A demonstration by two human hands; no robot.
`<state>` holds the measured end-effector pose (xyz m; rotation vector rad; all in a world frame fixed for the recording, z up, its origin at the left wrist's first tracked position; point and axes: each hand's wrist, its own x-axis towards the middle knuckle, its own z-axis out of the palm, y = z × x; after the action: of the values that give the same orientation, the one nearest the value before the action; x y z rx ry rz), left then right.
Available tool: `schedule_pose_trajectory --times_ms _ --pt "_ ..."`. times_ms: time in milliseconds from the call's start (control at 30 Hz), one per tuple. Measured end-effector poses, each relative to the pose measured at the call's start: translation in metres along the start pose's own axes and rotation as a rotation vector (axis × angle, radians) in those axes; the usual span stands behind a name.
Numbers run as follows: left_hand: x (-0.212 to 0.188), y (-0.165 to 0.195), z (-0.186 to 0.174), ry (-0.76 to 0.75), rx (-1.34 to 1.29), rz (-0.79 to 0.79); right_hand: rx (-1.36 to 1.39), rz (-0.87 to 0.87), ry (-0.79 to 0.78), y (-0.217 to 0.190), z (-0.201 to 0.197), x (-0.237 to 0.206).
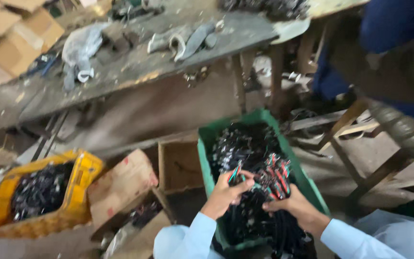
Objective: The person sits on the floor in front of a green crate filled with wire harnesses and gathers handfuls of the cables, aligning and bunching them together in their hands. They repeatedly pull cables from the crate and add them to the bundle being held.
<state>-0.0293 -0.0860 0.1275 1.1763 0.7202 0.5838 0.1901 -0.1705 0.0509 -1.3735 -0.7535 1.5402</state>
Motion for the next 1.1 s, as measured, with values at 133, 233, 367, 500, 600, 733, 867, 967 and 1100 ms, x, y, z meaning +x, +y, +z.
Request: schedule_pose_trajectory --times_ms 133,233,367,500,600,733,867,967,1100 --pt "-0.005 0.006 -0.006 -0.054 0.115 -0.017 -0.042 -0.068 -0.078 -0.012 0.010 -0.008" --pt "-0.004 0.007 -0.008 -0.081 0.125 -0.014 -0.016 -0.035 -0.028 -0.021 0.016 -0.015" --pt "0.002 -0.004 -0.007 -0.060 0.231 0.080 -0.043 -0.081 -0.027 -0.027 0.017 -0.014" --pt "0.019 -0.031 -0.011 0.111 -0.092 0.021 -0.017 -0.148 -0.004 -0.026 0.014 -0.003" --pt "0.037 -0.051 -0.022 0.187 -0.622 -0.061 0.096 -0.127 0.069 -0.025 0.012 0.004" --pt "0.055 -0.069 -0.038 0.269 -0.825 -0.090 0.178 -0.022 0.174 -0.028 0.007 0.011" --pt "0.062 -0.078 -0.038 0.174 -0.678 0.014 0.172 0.061 0.187 -0.034 -0.001 0.012" --pt "0.062 -0.085 -0.028 0.168 -0.654 0.073 0.145 0.022 0.176 -0.033 0.000 0.011" --pt "0.062 -0.101 -0.002 0.253 -0.703 0.165 0.092 -0.010 0.201 -0.027 0.010 0.008"
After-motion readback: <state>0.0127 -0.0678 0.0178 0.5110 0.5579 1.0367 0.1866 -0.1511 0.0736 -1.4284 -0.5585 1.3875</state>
